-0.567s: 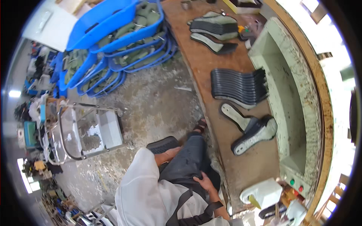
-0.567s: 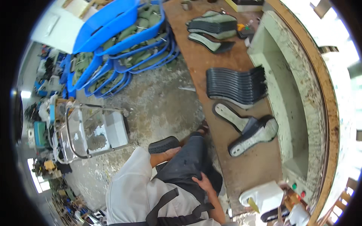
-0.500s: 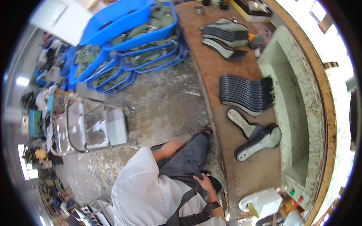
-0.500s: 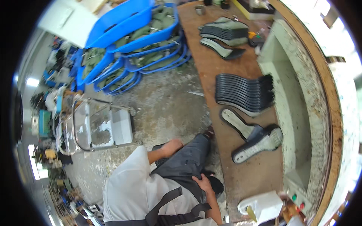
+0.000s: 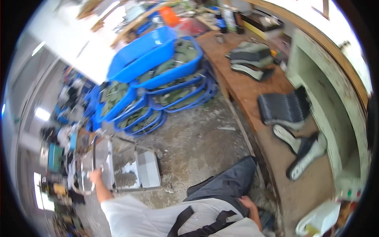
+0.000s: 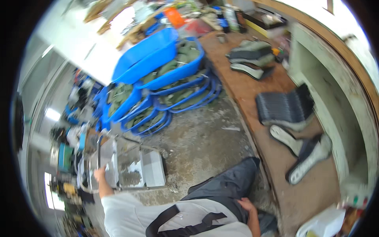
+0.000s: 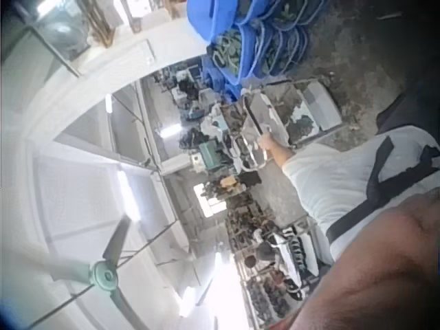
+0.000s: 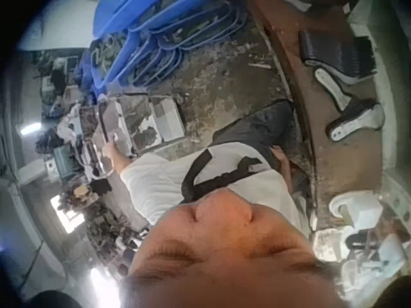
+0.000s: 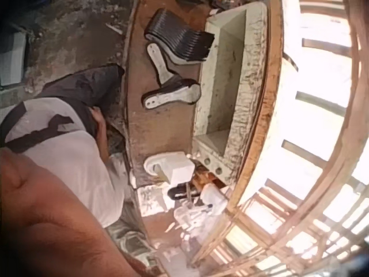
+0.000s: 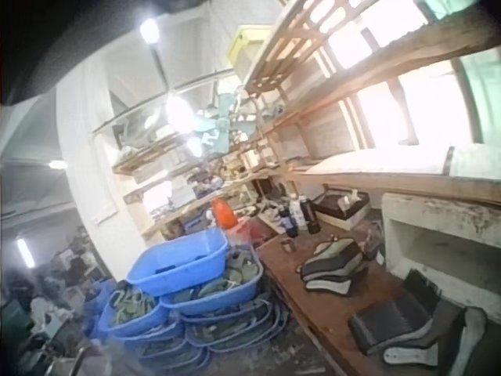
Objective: The recorder applies glue to the edges and surfaces of several shoe soles using a manual spreader tool at a factory workbench.
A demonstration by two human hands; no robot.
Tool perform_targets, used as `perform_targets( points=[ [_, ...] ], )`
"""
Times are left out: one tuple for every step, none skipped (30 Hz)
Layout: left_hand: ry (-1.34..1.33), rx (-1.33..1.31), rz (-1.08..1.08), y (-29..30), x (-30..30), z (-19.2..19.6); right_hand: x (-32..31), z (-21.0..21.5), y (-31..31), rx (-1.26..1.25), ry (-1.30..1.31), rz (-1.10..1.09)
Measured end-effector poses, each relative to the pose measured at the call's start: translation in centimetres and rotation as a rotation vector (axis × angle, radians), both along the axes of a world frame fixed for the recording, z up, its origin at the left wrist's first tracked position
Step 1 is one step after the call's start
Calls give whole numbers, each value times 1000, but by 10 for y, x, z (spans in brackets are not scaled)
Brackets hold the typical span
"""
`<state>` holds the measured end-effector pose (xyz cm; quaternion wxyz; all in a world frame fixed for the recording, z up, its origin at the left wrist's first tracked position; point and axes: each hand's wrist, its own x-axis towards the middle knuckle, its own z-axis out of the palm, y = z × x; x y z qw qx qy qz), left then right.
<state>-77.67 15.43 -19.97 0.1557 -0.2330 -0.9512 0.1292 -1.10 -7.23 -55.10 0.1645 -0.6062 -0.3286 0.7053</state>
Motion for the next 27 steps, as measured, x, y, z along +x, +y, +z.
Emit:
perform_targets(
  points=[
    [-98,290,-41,-26,-55,2,-13,0,-7,97,113,-215],
    [-269,319,-42,-30,-71,8,-24,-18,-15,183,55,-250],
    [-196,454,-75,-29,-86,9,-27,-44,-25,272,-4,-276],
    [-13,507,-247,-34,-101,2,-29,-36,-26,234,-70,-266],
    [-193,545,-328,-27,-103,-6,-32,-15,-15,192,-148,-252],
    [-384,576,-409,-15,-93,-11,-32,-10,-16,155,-203,-256],
    [-430,548,-508,-4,-73,-10,-35,-7,-14,120,-244,-244],
    [-459,542,-579,-13,-51,-5,-39,8,-5,122,-269,-246],
    [-443,569,-671,-4,-4,0,-38,29,1,95,-297,-237],
    [-470,561,-694,18,36,-1,-36,48,0,64,-317,-241],
    [-463,614,-762,23,60,2,-37,61,3,70,-332,-248],
    [-452,671,-823,27,81,4,-39,72,4,76,-404,-250],
    [-468,723,-844,32,101,3,-43,80,2,81,-475,-252],
    [-486,779,-861,39,123,1,-47,86,-3,90,-494,-252],
    [-505,775,-846,46,151,3,-48,88,-6,111,-550,-287],
    [-523,772,-832,55,178,7,-49,91,-9,133,-604,-324],
    [-492,787,-851,63,194,6,-54,108,-12,133,-616,-381],
    [-466,799,-882,77,213,1,-57,109,-19,155,-628,-378],
    [-450,827,-865,90,232,-4,-61,105,-30,167,-665,-453],
    [-432,852,-854,103,252,-6,-65,101,-41,175,-696,-533],
    [-466,812,-831,116,275,-5,-68,101,-52,186,-702,-540],
    [-494,769,-809,125,294,0,-73,101,-63,240,-691,-638],
    [-511,752,-820,134,313,2,-75,99,-75,288,-679,-738],
    [-525,733,-834,140,329,7,-76,91,-84,289,-677,-748],
    [-526,731,-847,142,347,13,-76,83,-91,282,-574,-852],
    [-525,749,-854,147,365,17,-81,76,-97,266,-465,-965],
    [-524,760,-861,149,376,20,-83,81,-97,296,-402,-1010]
  ],
)
